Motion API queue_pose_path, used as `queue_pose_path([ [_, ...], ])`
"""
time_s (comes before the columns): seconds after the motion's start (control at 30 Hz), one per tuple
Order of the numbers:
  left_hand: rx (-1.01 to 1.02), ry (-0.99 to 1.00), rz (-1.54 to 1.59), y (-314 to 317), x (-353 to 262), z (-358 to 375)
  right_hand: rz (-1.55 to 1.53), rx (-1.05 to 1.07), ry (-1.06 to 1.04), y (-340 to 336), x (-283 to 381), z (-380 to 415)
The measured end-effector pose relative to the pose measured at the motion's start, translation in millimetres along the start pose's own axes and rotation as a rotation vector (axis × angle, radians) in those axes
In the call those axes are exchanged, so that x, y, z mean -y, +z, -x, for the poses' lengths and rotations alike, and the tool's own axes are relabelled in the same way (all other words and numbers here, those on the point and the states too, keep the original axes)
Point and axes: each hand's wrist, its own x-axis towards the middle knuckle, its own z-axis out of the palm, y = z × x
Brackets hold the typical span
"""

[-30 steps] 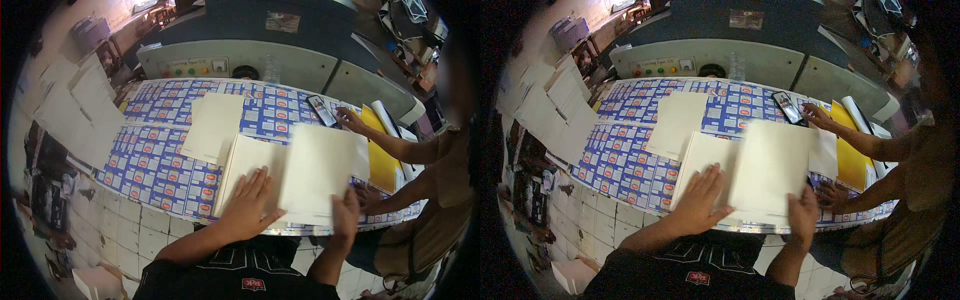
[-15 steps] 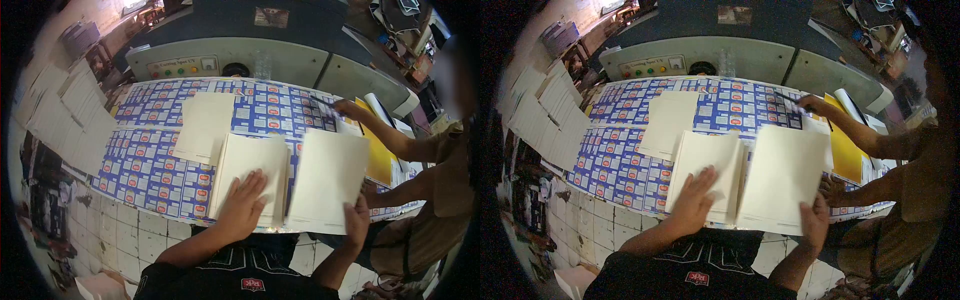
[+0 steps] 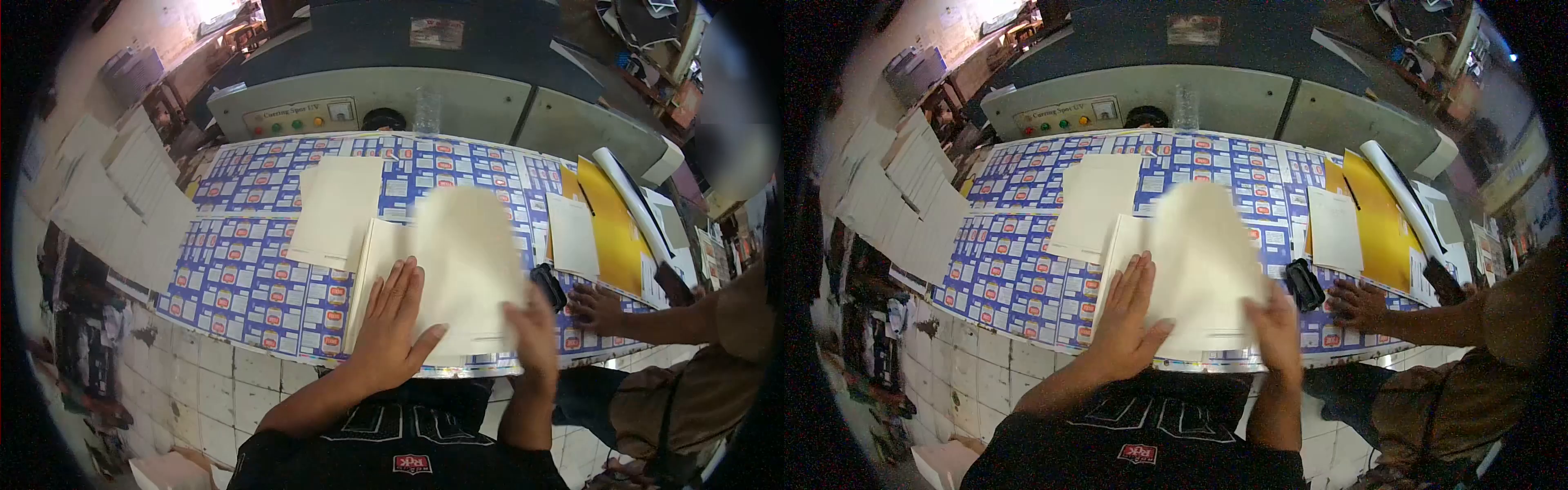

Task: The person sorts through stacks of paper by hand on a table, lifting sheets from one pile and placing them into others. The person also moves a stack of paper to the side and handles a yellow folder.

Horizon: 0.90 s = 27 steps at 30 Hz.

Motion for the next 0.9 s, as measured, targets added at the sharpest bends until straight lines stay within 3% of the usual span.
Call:
queue_pose_path([
  [0.03, -0.006, -0.004, 0.005, 6, 0, 0, -0.067, -0.130, -0.070, -20, 9, 4],
  [0.1, 0.306, 0.002, -0.263, 19, -1, 1, -0.141, -0.256, -0.085, -62, 21, 13],
  [0.13, 0.347, 0.070, -0.343, 23, 0, 2, -0.135, -0.305, -0.111, -74, 25, 19],
  [0.33, 0.312, 0.029, -0.403, 34, 0, 4, -0.160, -0.359, -0.155, -95, 33, 38],
  [0.47, 0.340, -0.056, -0.294, 28, 5, -1, -0.150, -0.240, -0.077, -72, 24, 32],
  [0.53, 0.080, -0.121, 0.236, 11, 5, 0, -0.114, -0.108, -0.021, -53, 28, 27],
  [0.63, -0.058, -0.056, 0.363, -2, 1, 1, -0.121, 0.042, 0.086, -13, 21, 14],
  [0.8, 0.134, -0.032, 0.204, -4, -8, -5, -0.004, 0.263, 0.219, 49, -1, 0],
  [0.83, 0.213, -0.029, 0.081, -4, -10, -5, -0.007, 0.263, 0.219, 52, 1, -1],
  [0.9, 0.176, -0.038, 0.085, 4, -3, -1, -0.047, 0.128, 0.198, 56, 3, -3],
])
